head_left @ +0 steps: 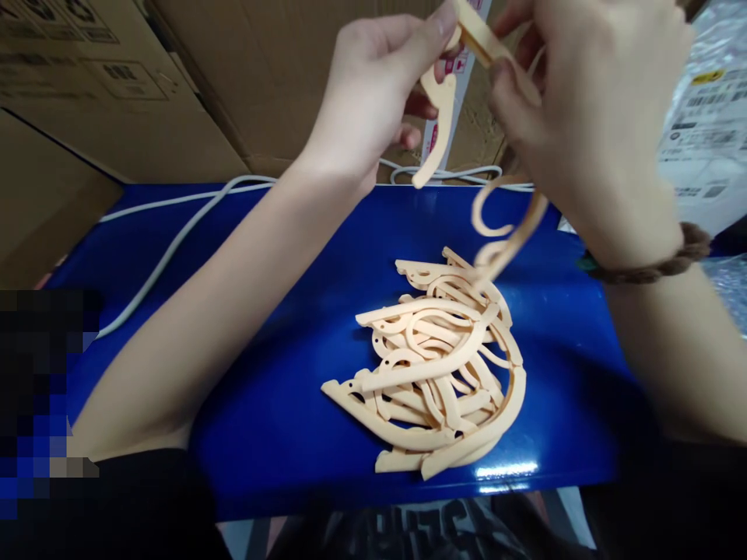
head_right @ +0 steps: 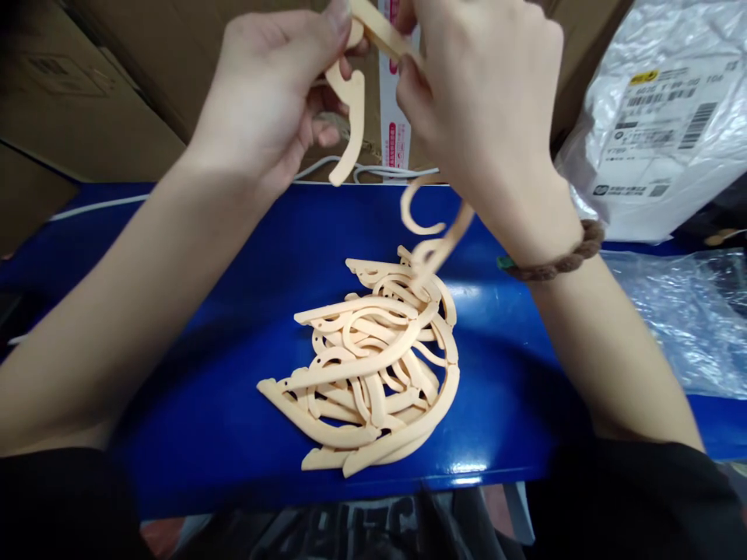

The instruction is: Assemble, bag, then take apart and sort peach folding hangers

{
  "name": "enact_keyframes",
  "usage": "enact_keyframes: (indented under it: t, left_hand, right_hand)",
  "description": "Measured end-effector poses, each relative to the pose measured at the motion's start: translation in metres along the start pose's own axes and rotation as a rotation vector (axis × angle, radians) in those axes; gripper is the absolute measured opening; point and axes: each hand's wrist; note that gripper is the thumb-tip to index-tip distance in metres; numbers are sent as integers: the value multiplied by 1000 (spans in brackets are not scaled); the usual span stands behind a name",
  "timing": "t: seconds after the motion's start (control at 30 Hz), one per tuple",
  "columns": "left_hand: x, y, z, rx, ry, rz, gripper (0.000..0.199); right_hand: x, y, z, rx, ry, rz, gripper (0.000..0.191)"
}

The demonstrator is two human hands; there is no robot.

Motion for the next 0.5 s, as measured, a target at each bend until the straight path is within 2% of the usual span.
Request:
enact_keyframes:
  t: [0.07, 0.1, 0.17, 0.27, 0.33, 0.43, 0.5]
  left_hand:
    - [-3, 4, -4, -8, -17, 44, 36]
    - [-6, 6, -7, -14, -34, 77, 35]
    - [-13, 9, -11, -6, -46, 196, 34]
    - [-25, 11, -17, 30, 43, 481, 33]
    - [-29, 9, -20, 7, 104, 634, 31]
    - [-36, 1, -20, -47, 147, 740, 25]
    - [-47, -8, -16, -70, 116, 767, 26]
  right_hand:
    - [-1, 5, -1, 81, -7, -179, 49]
    - [0, 9, -1, 81, -15, -232, 51]
    - [3, 17, 0, 8, -63, -249, 54]
    - [11, 29, 0, -80, -123, -219, 52]
    - [16, 33, 0, -147, -156, -66, 45]
    - [21, 34, -2, -261, -198, 371, 43]
    - [25, 33, -1, -239, -176, 631, 37]
Point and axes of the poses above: each hand's wrist, its own z-axis towards the middle knuckle, its own y-axis out of the palm, x = y × z, and after that the axes turned 5 degrees about -x, right-handed
